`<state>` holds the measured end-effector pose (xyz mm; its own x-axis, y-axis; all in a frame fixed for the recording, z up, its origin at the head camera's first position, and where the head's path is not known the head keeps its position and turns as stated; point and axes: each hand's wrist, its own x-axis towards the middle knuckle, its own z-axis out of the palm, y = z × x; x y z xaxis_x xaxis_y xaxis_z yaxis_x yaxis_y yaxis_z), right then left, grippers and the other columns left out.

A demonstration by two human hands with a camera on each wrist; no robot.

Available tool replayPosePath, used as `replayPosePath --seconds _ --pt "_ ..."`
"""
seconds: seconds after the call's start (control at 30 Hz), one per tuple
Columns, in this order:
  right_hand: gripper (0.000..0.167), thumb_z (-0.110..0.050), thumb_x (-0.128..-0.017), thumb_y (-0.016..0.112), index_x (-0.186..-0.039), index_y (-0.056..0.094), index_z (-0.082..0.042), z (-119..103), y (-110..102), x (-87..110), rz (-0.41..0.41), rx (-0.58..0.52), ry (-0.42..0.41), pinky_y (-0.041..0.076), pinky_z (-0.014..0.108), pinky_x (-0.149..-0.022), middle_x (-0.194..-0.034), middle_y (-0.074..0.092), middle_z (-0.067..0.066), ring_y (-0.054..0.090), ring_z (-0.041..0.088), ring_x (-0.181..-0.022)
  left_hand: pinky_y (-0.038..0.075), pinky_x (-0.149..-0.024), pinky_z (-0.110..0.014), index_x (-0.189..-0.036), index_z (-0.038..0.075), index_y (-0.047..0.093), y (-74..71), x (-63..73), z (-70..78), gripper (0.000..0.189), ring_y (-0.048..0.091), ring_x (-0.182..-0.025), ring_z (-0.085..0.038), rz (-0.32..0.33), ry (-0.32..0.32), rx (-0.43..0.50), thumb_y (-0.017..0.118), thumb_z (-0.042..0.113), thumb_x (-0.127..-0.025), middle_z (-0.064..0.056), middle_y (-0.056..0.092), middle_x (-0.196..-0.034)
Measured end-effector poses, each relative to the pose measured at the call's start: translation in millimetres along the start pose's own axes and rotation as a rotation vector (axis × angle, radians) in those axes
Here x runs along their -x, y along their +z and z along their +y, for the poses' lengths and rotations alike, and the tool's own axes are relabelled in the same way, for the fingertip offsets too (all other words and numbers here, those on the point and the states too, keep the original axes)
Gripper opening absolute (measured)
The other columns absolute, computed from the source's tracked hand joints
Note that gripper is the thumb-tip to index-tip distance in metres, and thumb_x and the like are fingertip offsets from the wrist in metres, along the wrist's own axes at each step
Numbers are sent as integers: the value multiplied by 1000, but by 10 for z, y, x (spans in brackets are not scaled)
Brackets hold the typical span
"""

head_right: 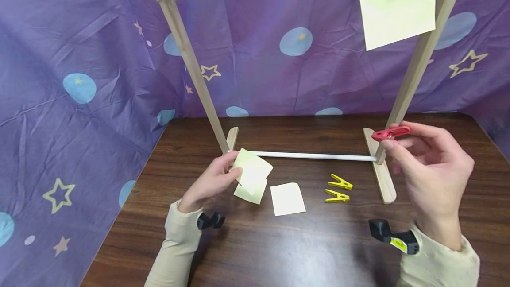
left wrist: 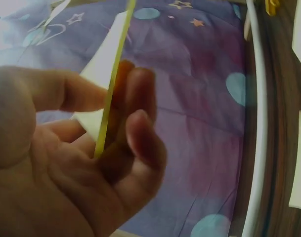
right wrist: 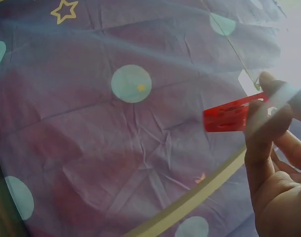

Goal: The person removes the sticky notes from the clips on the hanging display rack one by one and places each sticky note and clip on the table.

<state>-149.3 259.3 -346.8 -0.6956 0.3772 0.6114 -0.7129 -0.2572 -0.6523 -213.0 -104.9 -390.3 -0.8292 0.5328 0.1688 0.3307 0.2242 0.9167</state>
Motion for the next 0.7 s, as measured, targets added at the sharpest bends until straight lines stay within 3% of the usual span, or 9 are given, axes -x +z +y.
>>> replayPosePath --seconds 0.2,0.4,0.53,0.7 --pt "41 32 -71 60 -110 50 30 31 -6 -6 -75 38 21 46 18 -48 -95 72 19 67 17 -66 45 -61 -18 -103 0 56 -4 17 -40 14 50 -68 -5 -144 10 -273 53 3 -90 -6 56 -78" --pt "40 33 -70 61 -109 51 29 76 8 -2 -152 129 35 47 17 -50 -94 73 16 65 15 -65 41 -65 -17 -98 4 54 -27 8 -99 7 44 -69 -5 -406 26 -460 54 4 -92 4 46 -77" --pt "42 30 -70 63 -111 57 23 105 8 24 -208 352 97 46 14 -51 -86 74 4 63 10 -62 39 -68 -16 -99 3 57 -2 -12 -162 9 42 -70 -5 -552 13 -543 58 5 -91 4 47 -78" --pt "39 24 -70 70 -108 63 13 142 -36 54 -318 617 166 44 15 -51 -78 70 -6 60 5 -58 43 -73 -18 -108 5 63 50 -39 -238 21 50 -75 -6 -597 -82 -561 66 6 -87 -1 60 -85"
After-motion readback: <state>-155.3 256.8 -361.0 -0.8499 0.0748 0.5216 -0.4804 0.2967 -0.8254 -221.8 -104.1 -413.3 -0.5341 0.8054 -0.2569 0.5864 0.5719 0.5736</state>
